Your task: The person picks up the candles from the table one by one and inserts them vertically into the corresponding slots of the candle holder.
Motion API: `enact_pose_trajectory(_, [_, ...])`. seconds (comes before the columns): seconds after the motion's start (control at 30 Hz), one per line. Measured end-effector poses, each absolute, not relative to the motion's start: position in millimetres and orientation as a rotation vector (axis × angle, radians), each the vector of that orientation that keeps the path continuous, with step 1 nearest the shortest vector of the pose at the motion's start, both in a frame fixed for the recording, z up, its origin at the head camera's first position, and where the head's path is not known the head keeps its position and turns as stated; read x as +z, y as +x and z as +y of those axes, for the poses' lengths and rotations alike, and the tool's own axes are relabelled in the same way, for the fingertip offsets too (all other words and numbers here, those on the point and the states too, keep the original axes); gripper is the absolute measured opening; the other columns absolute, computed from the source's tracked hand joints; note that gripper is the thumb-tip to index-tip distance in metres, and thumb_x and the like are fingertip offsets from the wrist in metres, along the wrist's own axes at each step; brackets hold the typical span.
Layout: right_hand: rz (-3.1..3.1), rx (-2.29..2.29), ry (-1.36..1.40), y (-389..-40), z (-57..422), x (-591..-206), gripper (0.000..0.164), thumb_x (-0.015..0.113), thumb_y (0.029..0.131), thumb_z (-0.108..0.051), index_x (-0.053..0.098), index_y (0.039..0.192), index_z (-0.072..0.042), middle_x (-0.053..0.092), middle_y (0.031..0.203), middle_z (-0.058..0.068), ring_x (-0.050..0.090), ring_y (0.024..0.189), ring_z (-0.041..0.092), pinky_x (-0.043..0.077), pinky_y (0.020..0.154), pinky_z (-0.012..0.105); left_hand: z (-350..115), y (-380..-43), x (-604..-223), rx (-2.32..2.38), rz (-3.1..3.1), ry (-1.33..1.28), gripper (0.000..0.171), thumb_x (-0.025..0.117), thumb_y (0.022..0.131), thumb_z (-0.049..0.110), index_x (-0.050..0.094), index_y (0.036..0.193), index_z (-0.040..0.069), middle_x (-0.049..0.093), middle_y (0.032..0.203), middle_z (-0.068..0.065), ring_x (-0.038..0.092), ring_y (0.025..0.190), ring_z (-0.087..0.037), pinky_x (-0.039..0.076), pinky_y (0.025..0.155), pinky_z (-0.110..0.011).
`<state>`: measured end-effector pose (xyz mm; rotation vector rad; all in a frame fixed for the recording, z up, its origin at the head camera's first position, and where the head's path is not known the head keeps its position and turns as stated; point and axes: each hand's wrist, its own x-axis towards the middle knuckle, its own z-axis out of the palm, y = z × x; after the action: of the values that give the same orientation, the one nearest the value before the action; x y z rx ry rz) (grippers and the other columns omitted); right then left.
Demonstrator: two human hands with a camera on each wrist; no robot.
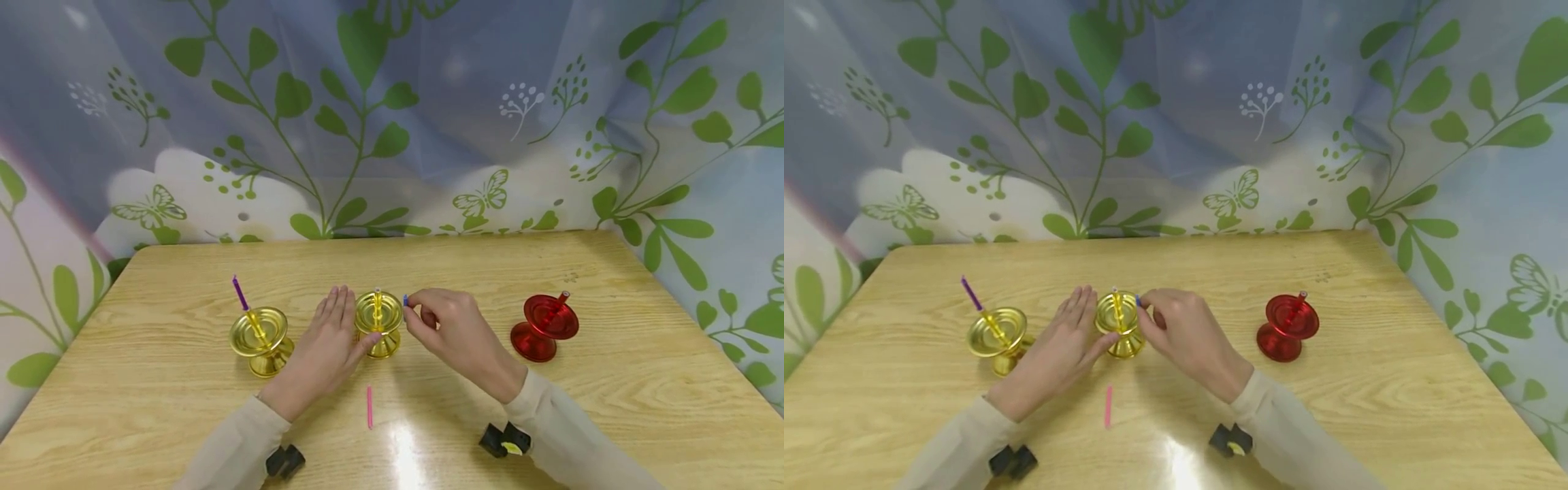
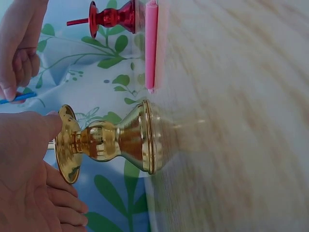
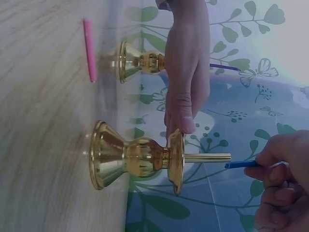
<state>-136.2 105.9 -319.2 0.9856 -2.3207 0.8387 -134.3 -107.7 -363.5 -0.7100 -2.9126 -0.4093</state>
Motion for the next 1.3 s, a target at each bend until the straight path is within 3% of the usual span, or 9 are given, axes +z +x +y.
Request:
enact_pose_trajectory(0.73, [-2.220, 0.913, 1.008, -169, 84, -306, 0.011, 0.063, 0.092, -0.003, 0.072, 0.093, 0.003, 0.050, 0.057, -0.003, 0.038, 0.049, 0.005, 0.037, 0.046, 0.019, -107, -136, -365, -0.423, -2.903, -0.722, 0.077, 0.041, 0.102, 0.046, 0.026, 0.143, -0.018, 0.024, 0.148, -0.036, 0.020, 0.141, -0.044, 0.022, 0.115, -0.049])
enact_pose_trajectory(1.3, [-2.222, 0.912, 1.060, -171, 81, -307, 0.010, 0.062, 0.093, -0.003, 0.072, 0.091, 0.001, 0.055, 0.061, -0.002, 0.040, 0.050, 0.004, 0.037, 0.046, 0.019, -108, -135, -365, -0.424, -2.893, -0.720, 0.077, 0.042, 0.102, 0.045, 0.026, 0.143, -0.018, 0.025, 0.147, -0.037, 0.021, 0.140, -0.045, 0.022, 0.115, -0.050])
